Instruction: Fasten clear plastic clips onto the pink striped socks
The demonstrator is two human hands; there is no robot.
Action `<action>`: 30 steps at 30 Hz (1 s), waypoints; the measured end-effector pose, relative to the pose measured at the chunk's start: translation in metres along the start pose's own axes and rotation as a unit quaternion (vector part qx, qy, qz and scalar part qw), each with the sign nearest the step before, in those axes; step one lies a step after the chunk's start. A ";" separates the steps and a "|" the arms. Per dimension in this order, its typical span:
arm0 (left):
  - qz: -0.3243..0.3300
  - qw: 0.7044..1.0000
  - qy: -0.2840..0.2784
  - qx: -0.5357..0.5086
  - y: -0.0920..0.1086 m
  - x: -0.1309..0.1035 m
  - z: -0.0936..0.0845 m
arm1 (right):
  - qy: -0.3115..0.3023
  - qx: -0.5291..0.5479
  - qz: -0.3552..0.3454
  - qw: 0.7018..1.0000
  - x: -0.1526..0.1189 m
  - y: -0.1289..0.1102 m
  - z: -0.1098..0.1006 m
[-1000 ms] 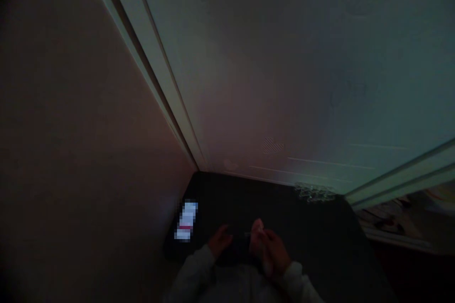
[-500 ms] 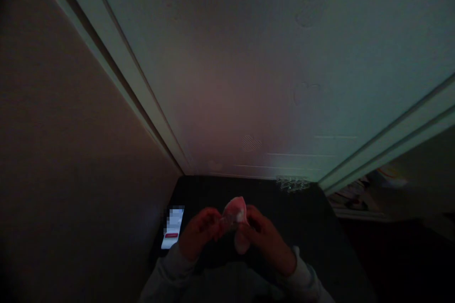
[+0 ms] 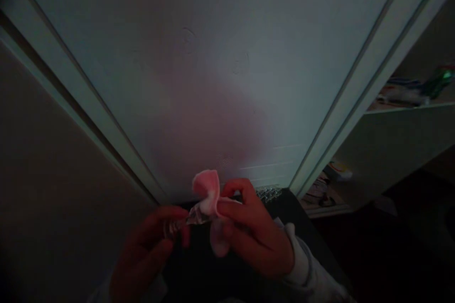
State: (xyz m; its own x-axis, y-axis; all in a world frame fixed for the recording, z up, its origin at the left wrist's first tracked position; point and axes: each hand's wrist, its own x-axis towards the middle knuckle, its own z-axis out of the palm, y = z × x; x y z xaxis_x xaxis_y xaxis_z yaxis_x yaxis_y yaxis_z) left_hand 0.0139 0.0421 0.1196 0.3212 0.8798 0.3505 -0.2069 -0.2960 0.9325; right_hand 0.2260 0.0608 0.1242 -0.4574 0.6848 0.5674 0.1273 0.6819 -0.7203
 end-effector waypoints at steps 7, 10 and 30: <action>0.028 0.982 -0.021 -0.188 0.001 0.003 0.017 | -0.050 0.082 -0.076 0.993 0.011 -0.018 -0.003; 0.017 0.975 -0.017 -0.220 0.001 -0.002 0.021 | -0.037 0.121 -0.089 0.988 0.012 -0.021 0.002; -0.011 0.988 -0.009 -0.151 -0.013 -0.017 0.027 | 0.005 0.217 0.110 0.970 -0.002 -0.007 0.014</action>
State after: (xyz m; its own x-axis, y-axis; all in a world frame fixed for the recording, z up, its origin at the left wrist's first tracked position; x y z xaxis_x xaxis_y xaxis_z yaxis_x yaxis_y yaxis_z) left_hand 0.0359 0.0211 0.1041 0.3441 0.8772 0.3349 -0.4651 -0.1505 0.8723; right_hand 0.2135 0.0510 0.1227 -0.4532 0.8047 0.3835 -0.1628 0.3483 -0.9231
